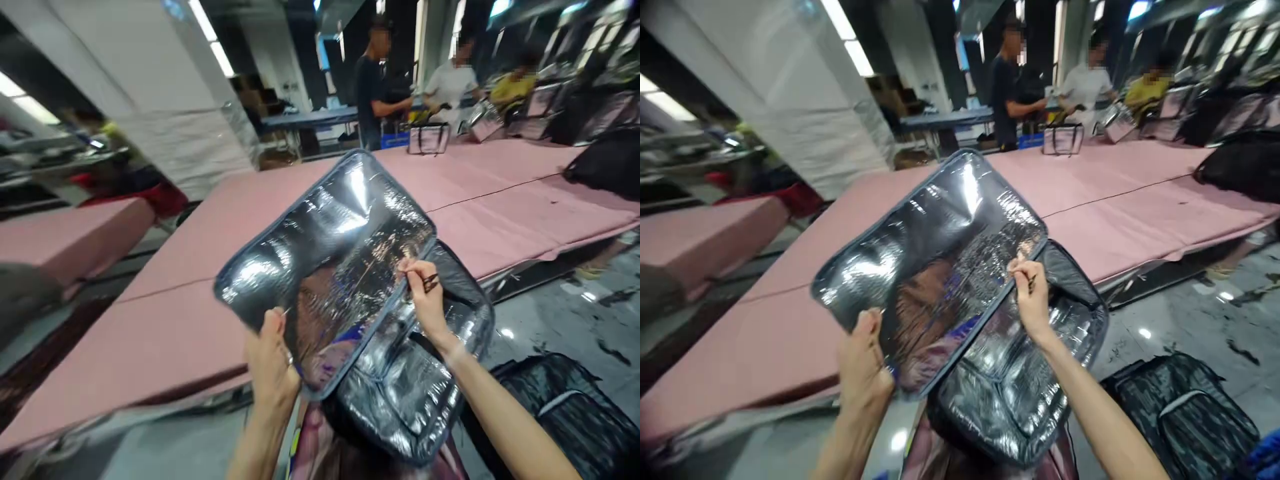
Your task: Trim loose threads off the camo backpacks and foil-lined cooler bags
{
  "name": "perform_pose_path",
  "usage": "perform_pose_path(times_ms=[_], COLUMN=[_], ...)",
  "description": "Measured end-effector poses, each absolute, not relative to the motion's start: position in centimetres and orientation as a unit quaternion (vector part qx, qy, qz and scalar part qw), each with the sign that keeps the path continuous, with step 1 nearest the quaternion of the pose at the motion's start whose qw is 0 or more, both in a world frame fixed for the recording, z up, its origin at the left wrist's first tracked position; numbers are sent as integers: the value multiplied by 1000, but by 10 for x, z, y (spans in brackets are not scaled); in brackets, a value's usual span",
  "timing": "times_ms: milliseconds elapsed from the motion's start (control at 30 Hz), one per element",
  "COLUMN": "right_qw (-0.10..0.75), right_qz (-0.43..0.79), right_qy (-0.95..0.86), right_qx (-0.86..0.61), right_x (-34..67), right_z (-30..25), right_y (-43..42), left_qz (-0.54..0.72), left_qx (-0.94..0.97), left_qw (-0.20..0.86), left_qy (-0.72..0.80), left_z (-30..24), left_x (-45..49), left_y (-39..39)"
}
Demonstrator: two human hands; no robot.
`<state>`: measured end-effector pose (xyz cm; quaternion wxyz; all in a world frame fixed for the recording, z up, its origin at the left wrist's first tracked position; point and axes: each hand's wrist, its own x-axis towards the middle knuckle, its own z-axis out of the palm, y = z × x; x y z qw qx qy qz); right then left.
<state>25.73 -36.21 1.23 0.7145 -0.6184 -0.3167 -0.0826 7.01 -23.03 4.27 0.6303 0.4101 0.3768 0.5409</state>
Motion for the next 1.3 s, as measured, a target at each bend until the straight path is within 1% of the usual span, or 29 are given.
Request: perform_pose_path(times_ms=[100,233,300,367,400,433,467,533,600,667,867,1033,1200,1300], right_qw=[729,704,655,564,521,498,485,447,365,302,300,308,314,327], right_qz=[7,8,17,79,115,130,120,25,-60,-81,-143,-167,-226,-227], right_qy=[-263,-266,-357,-497,-544,-554,-531,-418,-324,-304,-343,-369,-340,-352], right_qx=[-632,-659,-666,-655,-647,-655,-684,-790,-871,-900,-879,-861,-857,-847], right_x=[259,238,213,190,183,180,181,196,216,229,219,218,229,233], right_z=[7,11,11,8,7,6,6,9,15,22,25,18,15,16], right_y=[-367,-376,-384,-396,-403,-411,-419,-432,-439,-441,-430,-422,-422,-422], left_qz=[547,561,562,563,563,561,559,552,546,545,546,538,528,530], left_qx=[364,356,355,352,351,349,349,350,349,345,337,340,344,340], left_qw=[639,656,665,671,672,673,675,684,694,700,699,696,700,698], left_qy=[400,358,339,331,330,331,331,324,312,306,316,332,336,342], left_z=[36,45,50,53,54,55,56,57,58,58,58,56,55,56], left_x=[57,64,65,64,63,62,62,62,62,63,65,66,68,68], left_y=[-232,-232,-231,-230,-230,-231,-231,-233,-234,-235,-232,-230,-229,-229])
